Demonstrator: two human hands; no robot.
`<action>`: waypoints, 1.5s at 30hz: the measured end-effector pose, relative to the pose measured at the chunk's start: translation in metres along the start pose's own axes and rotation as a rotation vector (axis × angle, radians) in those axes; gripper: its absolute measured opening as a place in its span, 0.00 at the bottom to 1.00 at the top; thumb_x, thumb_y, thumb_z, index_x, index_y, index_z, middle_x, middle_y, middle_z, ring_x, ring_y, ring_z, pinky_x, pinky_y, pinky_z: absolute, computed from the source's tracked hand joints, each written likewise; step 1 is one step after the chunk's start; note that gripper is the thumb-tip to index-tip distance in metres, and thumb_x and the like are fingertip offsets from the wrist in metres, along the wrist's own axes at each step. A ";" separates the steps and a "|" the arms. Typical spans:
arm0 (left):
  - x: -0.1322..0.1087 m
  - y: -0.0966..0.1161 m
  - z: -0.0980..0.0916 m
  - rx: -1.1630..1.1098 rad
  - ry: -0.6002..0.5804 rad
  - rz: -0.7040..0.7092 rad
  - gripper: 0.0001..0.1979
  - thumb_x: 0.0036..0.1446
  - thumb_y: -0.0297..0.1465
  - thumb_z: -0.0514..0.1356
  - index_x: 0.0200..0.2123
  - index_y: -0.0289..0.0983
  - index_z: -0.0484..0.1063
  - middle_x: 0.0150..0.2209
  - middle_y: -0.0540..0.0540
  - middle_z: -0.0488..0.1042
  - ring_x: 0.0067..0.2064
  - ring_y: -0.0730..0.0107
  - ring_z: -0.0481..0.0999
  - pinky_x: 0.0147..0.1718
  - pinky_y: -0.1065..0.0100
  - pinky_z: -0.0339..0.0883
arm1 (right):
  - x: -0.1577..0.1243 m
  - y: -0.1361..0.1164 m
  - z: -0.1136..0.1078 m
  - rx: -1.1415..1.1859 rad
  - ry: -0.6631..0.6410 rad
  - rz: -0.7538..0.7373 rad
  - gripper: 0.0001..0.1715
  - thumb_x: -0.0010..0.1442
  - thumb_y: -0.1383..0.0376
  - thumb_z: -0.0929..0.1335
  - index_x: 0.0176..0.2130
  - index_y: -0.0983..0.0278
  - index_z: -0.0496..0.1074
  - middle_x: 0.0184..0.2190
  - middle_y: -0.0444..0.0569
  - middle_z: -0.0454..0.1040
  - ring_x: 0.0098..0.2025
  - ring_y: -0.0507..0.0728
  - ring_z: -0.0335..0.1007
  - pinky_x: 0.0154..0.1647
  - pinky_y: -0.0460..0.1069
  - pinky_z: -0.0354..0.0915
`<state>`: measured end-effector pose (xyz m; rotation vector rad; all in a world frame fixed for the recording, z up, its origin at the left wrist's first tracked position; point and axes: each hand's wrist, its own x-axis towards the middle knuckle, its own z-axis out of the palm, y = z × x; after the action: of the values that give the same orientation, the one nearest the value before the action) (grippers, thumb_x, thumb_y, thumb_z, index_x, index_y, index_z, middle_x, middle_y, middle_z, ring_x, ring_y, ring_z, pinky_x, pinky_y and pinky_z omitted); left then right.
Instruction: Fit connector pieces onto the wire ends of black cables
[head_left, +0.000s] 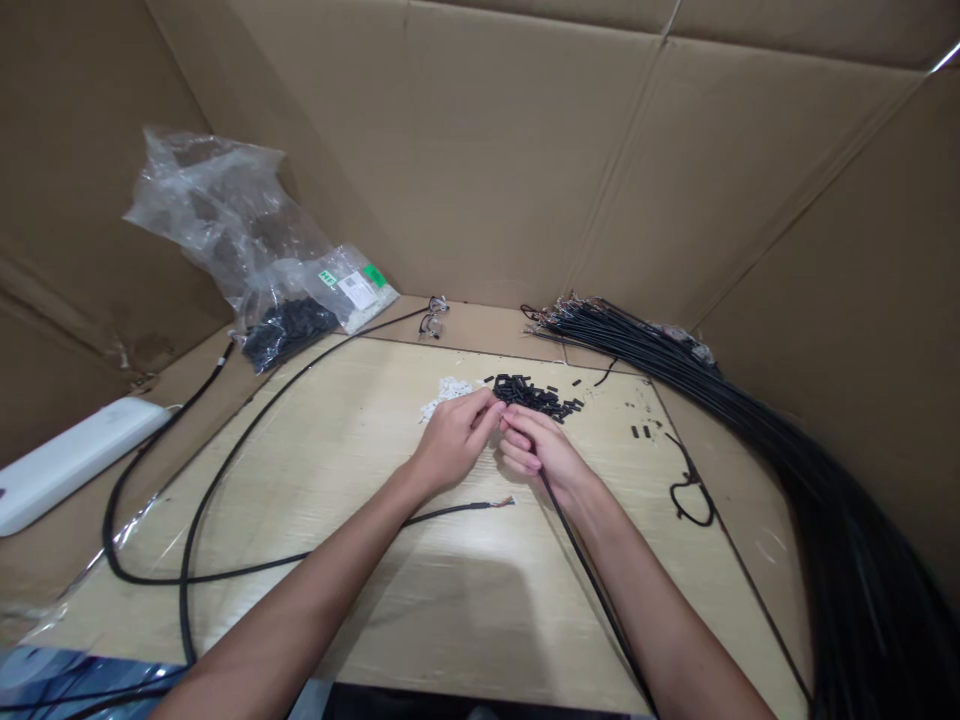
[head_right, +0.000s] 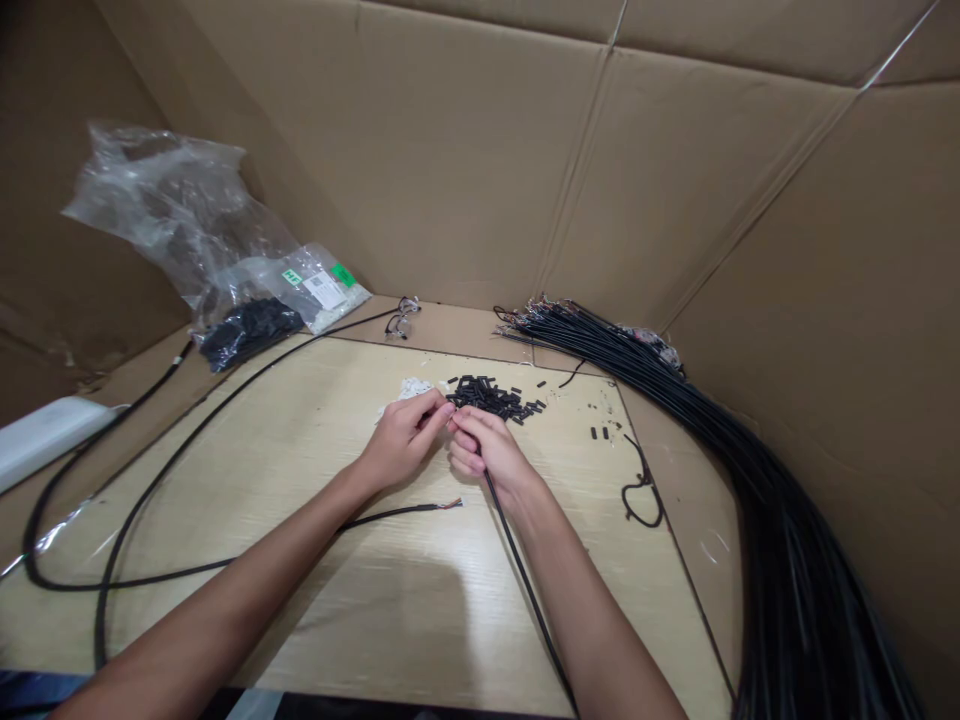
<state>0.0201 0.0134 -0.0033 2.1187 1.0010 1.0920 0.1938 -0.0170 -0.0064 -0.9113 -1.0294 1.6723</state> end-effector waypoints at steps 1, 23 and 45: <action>0.000 0.000 0.000 0.015 0.009 -0.004 0.16 0.76 0.38 0.55 0.32 0.41 0.70 0.29 0.49 0.76 0.30 0.65 0.70 0.36 0.64 0.60 | 0.000 0.002 0.001 -0.045 0.032 -0.039 0.23 0.62 0.47 0.77 0.34 0.59 0.70 0.19 0.32 0.56 0.17 0.47 0.42 0.17 0.44 0.46; 0.001 -0.015 0.006 -0.267 0.020 -0.217 0.06 0.71 0.28 0.52 0.41 0.42 0.67 0.34 0.50 0.71 0.35 0.65 0.71 0.37 0.64 0.64 | 0.005 0.013 -0.009 -0.647 0.454 -0.436 0.13 0.71 0.54 0.69 0.36 0.57 0.71 0.27 0.43 0.70 0.29 0.57 0.64 0.32 0.51 0.58; 0.009 -0.010 0.006 -0.926 0.072 -0.623 0.23 0.48 0.35 0.82 0.39 0.34 0.76 0.33 0.47 0.83 0.31 0.74 0.78 0.33 0.72 0.70 | 0.007 0.016 -0.006 -0.643 0.460 -0.420 0.17 0.67 0.48 0.68 0.35 0.58 0.72 0.26 0.44 0.73 0.28 0.56 0.65 0.30 0.50 0.60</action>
<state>0.0255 0.0256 -0.0098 0.9480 0.8499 1.0157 0.1919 -0.0125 -0.0245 -1.3021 -1.3359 0.7285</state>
